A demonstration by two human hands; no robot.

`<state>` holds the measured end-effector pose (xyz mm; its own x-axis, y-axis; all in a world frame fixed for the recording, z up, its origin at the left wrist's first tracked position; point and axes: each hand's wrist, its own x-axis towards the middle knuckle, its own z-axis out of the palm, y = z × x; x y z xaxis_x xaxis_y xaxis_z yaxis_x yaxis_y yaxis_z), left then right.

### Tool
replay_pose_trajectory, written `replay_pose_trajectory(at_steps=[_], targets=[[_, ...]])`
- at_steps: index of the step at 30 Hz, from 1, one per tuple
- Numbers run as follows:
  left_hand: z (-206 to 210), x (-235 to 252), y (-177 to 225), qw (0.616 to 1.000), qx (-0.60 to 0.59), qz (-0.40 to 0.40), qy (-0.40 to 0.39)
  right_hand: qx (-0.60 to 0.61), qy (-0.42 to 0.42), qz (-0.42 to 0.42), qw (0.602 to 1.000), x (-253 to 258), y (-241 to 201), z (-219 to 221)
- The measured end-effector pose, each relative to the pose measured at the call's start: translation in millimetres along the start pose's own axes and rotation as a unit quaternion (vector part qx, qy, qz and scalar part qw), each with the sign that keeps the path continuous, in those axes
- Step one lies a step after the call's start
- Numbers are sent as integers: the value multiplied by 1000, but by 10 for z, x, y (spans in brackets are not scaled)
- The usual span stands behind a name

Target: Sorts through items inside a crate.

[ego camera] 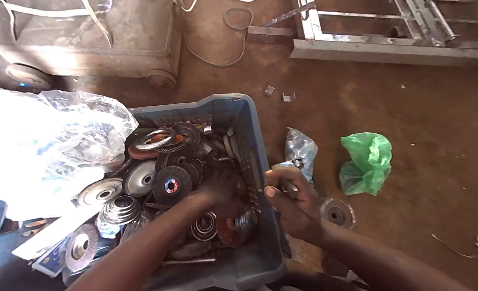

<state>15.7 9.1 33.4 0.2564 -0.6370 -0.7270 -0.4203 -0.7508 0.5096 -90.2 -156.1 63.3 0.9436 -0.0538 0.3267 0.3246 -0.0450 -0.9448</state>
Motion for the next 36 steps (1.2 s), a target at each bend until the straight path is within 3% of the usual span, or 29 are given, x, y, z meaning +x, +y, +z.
replay_pose_trajectory(at_steps=[4,10,13,15,17,25,30,34,36], targets=[[95,-477,198,998,27,52,-26,-4,-4,-9,1000,9,5,-7],[457,-716,319,997,51,27,48,-3,-1,13,1000,28,4,-4],[755,-767,258,982,46,22,184,8,-27,146,989,132,-166,-45],[1026,-783,160,941,16,44,336,38,-57,255,964,242,-300,-105],[1149,-848,79,910,-17,61,409,64,-85,314,943,316,-377,-143],[1114,-685,-52,857,92,21,507,-3,-101,300,949,342,-333,-124],[1079,-628,-85,886,74,-14,457,10,-88,315,945,383,-381,-121],[892,-831,-59,960,40,-22,276,14,-64,301,952,375,-389,-220],[849,-824,-56,971,43,-27,236,1,-39,286,957,383,-394,-301]])
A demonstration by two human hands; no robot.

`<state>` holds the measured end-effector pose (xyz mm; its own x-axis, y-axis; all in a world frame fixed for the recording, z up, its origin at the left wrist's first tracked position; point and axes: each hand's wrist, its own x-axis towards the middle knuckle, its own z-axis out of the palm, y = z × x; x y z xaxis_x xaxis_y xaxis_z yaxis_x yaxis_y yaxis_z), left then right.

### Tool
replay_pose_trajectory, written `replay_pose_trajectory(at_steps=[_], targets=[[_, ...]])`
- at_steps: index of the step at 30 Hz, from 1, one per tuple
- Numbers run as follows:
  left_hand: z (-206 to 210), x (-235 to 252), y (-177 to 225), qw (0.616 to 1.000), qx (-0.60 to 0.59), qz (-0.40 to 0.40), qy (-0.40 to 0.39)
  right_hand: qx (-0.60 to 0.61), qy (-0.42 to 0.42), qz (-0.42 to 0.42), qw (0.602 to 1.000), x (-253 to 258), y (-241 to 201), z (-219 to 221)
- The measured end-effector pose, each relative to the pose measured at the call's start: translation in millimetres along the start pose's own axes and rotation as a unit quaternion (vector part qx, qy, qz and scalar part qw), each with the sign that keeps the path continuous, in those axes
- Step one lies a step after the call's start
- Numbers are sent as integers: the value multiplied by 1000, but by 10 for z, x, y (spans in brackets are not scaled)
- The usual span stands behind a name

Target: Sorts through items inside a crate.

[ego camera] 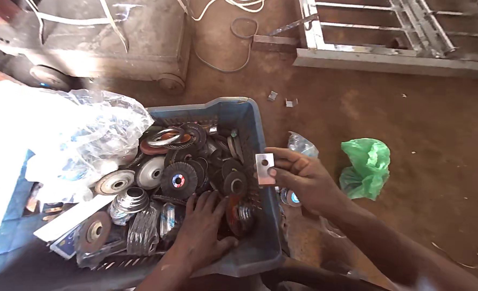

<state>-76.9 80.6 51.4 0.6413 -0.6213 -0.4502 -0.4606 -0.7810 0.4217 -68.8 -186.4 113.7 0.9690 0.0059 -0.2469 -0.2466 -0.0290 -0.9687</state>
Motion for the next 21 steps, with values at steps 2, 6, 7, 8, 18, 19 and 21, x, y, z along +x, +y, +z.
replay_pose_trajectory(at_steps=[2,6,7,8,18,19,21], targets=[[76,36,-12,999,9,8,37,-3,24,-12,1000,9,-22,-61],[100,85,-24,999,21,2,34,8,44,-17,999,23,-54,-86],[115,93,-29,999,24,3,43,11,44,-17,999,26,-56,-86],[119,98,-29,999,26,3,44,16,42,-17,999,30,-60,-85],[52,96,1,1000,24,-8,14,-39,26,-41,998,69,-133,-56],[45,97,5,1000,23,-9,9,-54,22,-51,997,82,-153,-43],[27,103,15,1000,23,-11,1,-94,15,-70,993,112,-183,-8]])
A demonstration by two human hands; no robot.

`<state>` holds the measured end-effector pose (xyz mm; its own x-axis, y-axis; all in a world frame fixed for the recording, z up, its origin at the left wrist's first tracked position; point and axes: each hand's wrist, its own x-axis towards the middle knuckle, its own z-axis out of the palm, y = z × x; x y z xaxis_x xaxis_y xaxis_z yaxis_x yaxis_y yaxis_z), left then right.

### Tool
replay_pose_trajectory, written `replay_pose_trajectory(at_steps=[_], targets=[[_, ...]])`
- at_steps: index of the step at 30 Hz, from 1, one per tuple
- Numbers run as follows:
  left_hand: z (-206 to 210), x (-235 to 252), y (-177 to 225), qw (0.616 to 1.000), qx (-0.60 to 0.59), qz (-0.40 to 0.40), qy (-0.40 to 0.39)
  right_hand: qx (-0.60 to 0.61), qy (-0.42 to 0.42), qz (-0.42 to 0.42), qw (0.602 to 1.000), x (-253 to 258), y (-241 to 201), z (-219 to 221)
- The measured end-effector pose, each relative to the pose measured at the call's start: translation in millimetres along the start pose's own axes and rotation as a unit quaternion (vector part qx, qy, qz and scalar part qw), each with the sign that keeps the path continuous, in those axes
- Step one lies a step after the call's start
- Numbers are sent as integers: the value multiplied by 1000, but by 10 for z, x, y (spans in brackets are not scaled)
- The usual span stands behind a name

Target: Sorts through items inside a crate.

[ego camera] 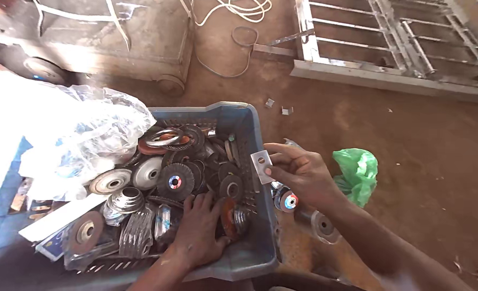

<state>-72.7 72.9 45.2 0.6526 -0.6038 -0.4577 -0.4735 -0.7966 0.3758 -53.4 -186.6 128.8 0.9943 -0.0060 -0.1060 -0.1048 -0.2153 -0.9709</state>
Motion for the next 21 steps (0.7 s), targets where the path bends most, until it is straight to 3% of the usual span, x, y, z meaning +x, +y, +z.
replay_pose_trajectory(at_steps=[7,11,17,21], targets=[[-33,6,9,1000,-7,-4,-19,-129,-44,-37,990,105,-1,173],[-34,6,6,1000,-15,-4,-25,-200,-25,-82,976,167,53,217],[-62,14,5,999,-24,-5,-41,-223,-24,-53,973,258,48,260],[-66,21,3,999,-29,-4,-42,-360,-44,-136,922,314,123,350]])
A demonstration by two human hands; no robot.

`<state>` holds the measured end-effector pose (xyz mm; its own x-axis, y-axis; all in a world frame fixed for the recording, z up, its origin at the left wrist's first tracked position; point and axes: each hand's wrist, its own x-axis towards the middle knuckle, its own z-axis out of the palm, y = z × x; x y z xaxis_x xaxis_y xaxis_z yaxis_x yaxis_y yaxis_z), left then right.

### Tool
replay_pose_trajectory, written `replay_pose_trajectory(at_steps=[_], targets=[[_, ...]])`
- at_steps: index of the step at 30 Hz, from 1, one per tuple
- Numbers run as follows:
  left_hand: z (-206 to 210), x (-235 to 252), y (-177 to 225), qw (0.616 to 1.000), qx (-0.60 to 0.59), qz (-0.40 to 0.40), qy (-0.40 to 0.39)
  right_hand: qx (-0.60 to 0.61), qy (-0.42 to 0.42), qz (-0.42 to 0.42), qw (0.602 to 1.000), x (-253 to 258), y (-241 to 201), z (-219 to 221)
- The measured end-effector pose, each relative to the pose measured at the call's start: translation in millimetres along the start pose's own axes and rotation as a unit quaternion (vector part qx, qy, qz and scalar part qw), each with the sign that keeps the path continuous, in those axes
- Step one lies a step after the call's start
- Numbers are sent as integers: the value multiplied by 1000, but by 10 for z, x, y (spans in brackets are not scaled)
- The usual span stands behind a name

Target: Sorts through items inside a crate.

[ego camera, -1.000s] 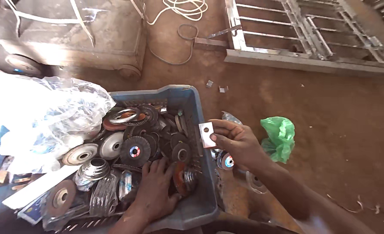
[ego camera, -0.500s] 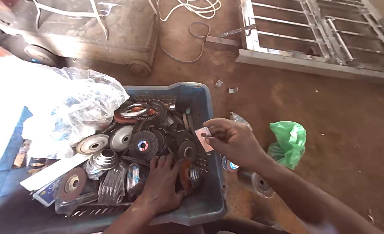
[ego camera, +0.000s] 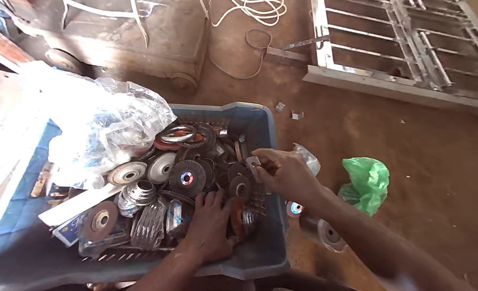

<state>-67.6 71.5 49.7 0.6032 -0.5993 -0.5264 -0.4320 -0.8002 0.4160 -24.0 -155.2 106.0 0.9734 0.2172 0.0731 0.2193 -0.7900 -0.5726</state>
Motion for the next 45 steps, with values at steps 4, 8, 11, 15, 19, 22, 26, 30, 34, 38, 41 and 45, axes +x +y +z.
replay_pose_trajectory(at_steps=[4,8,11,15,19,22,26,30,34,38,41,45], targets=[[-29,11,-7,1000,-3,-2,-11,-126,-96,8,987,68,-134,60],[-35,13,-22,1000,-4,4,-15,-178,-179,52,966,149,-239,76],[-32,5,-31,1000,-10,9,-7,-148,-152,41,976,143,-193,84],[-36,-6,-29,1000,-17,11,-2,-108,-126,47,985,123,-159,76],[-31,-7,-34,1000,-15,12,-4,-106,-99,22,989,97,-109,128],[-29,-4,-34,1000,-20,18,7,-104,-91,15,990,88,-89,145],[-15,1,-38,1000,-16,19,14,-89,-68,0,994,76,-60,142],[-18,4,-35,1000,-12,18,10,-51,33,-31,998,50,-69,-96],[11,14,-52,1000,-9,17,22,45,168,-102,980,0,-179,-524],[7,20,-48,1000,-2,11,14,139,213,-159,954,-106,-278,-457],[-5,4,-54,1000,-7,16,10,138,101,-127,977,-287,-286,-40],[-233,-48,-171,983,-135,36,121,-55,-163,-117,978,-434,-199,362]])
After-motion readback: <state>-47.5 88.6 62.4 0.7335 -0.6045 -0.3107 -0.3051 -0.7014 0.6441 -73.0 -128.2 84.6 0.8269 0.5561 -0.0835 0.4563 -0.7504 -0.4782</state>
